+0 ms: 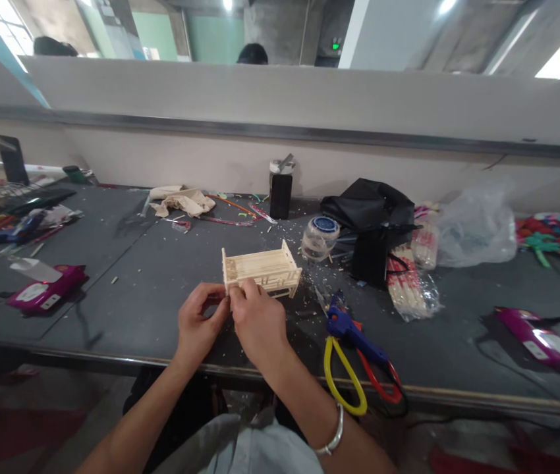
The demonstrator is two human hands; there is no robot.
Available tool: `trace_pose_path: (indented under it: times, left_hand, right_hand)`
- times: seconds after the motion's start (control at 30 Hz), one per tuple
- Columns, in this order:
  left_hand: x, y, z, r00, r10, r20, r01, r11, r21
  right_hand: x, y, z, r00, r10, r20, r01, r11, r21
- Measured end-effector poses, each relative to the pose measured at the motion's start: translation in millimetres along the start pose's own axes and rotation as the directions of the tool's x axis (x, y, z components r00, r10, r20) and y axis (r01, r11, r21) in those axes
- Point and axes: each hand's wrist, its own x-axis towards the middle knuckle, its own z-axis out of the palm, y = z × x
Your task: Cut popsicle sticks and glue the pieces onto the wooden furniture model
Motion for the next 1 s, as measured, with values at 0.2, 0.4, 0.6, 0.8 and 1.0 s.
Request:
trace_pose_path:
  times: [0.2, 0.4, 0.6, 0.8, 1.0]
  left_hand:
    - [0.6, 1.7, 0.0, 1.0, 0.01, 0.001, -0.01, 1.0, -0.005]
    - [1.0, 3.0, 0.2, 1.0, 0.003, -0.01, -0.003, 1.0, -0.012]
    - [0.1, 1.8, 0.9, 1.0, 0.012, -0.01, -0.013, 1.0, -0.023]
    - [1.1, 1.9, 1.6, 0.999, 0.024, -0.022, -0.024, 1.0, -0.018]
    - [1.1, 2.0, 1.2, 0.999, 0.028, -0.017, -0.029, 1.0, -0.008]
  right_hand:
    - [1.6, -1.5, -2.3, 1.0, -0.019, 0.017, 0.02, 0.999, -0.026]
    - [1.3, -3.4, -4.4, 0.999, -0.041, 0.034, 0.044, 0.994, -0.103]
    - [3.8, -0.2, -1.9, 0.997, -0.055, 0.061, 0.062, 0.991, -0.12]
    - [4.8, 3.6, -0.9, 0.992, -0.068, 0.107, 0.082, 0.988, -0.133]
    - [7.4, 6.6, -3.7, 0.983, -0.101, 0.156, 0.122, 0.983, -0.135]
